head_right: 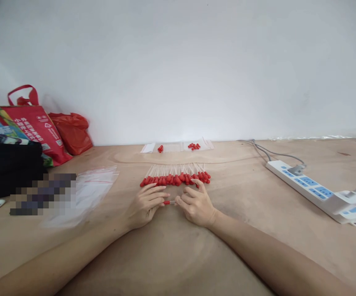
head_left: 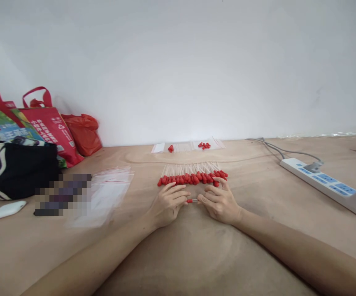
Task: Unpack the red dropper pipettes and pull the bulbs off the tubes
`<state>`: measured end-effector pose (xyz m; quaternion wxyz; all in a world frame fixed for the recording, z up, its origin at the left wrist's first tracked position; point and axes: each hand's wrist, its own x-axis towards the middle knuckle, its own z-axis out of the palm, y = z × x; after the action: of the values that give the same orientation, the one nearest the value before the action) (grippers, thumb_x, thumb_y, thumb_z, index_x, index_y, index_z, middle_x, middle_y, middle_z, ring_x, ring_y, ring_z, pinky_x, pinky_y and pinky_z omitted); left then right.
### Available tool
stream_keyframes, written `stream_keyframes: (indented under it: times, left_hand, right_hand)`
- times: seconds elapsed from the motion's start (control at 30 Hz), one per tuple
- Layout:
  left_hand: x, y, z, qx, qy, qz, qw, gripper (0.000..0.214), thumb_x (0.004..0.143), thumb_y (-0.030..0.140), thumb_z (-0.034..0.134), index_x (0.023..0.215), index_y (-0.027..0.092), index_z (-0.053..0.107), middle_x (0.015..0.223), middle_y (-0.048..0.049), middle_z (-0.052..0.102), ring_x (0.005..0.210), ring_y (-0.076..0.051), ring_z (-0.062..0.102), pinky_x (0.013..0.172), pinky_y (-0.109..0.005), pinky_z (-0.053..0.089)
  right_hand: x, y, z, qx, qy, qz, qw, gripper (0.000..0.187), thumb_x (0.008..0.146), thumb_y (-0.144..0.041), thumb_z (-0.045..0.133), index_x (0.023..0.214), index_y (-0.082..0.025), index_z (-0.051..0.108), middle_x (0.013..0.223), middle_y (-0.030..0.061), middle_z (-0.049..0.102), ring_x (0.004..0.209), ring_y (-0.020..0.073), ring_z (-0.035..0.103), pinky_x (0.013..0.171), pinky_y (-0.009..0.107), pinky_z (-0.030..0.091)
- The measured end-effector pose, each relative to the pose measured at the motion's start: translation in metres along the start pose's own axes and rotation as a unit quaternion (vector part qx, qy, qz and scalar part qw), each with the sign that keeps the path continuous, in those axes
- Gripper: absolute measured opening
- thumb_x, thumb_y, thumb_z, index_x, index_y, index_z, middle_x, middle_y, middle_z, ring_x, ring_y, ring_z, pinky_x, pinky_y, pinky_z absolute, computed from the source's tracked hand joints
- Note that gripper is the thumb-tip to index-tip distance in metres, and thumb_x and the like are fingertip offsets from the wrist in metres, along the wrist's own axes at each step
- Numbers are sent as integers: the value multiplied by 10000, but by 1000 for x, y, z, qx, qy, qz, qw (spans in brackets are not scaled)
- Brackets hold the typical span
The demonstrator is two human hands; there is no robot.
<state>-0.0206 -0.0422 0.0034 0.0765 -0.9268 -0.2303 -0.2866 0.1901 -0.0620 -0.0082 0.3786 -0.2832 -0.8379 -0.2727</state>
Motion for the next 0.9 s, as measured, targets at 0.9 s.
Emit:
stream_keyframes:
  times: [0.9]
  left_hand:
    - [-23,-21,-10,-12,36,-223,974,101,790,208,462,877,176,499,750,-8,511,602,-103,513,586,-233,454]
  right_hand:
    - [-21,16,-6,7,-112,159,981,260,800,-164,404,943,-189,620,638,6,623,623,124,501,663,296,229]
